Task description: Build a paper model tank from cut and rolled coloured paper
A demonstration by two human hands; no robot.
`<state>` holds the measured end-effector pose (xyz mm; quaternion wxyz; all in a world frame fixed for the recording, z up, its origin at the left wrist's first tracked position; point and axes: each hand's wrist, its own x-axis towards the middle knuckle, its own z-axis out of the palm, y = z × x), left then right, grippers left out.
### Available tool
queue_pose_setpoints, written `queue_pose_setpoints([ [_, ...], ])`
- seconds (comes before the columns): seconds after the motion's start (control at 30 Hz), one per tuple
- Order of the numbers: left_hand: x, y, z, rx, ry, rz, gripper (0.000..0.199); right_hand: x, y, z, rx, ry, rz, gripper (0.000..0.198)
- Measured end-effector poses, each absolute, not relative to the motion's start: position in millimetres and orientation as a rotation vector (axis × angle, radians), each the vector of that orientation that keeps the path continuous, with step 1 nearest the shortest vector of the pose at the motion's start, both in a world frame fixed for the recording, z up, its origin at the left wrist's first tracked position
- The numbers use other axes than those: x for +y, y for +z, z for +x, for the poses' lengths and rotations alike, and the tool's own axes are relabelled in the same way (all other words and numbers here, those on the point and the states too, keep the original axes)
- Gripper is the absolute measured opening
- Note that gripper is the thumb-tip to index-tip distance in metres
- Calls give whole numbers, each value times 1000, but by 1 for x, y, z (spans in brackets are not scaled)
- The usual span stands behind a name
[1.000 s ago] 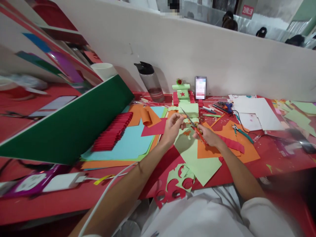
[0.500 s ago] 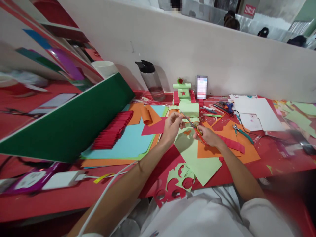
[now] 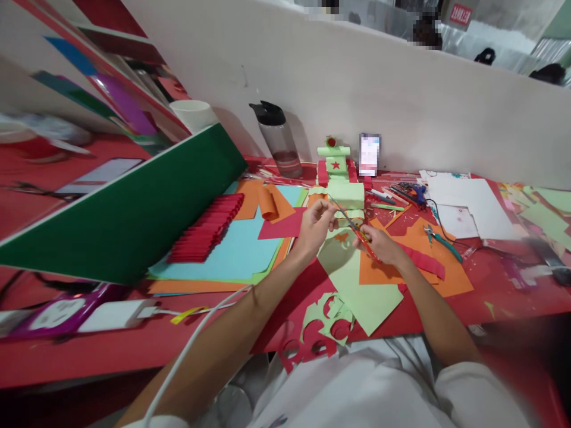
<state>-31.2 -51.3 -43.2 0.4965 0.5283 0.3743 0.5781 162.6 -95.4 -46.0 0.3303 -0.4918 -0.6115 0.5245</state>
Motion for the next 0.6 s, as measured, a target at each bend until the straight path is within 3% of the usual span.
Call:
queue_pose_setpoints([
  [0.6,-52,-43,-31,896,1364,1257,21,-96,-43,164,-1635,1517,-1242,33],
])
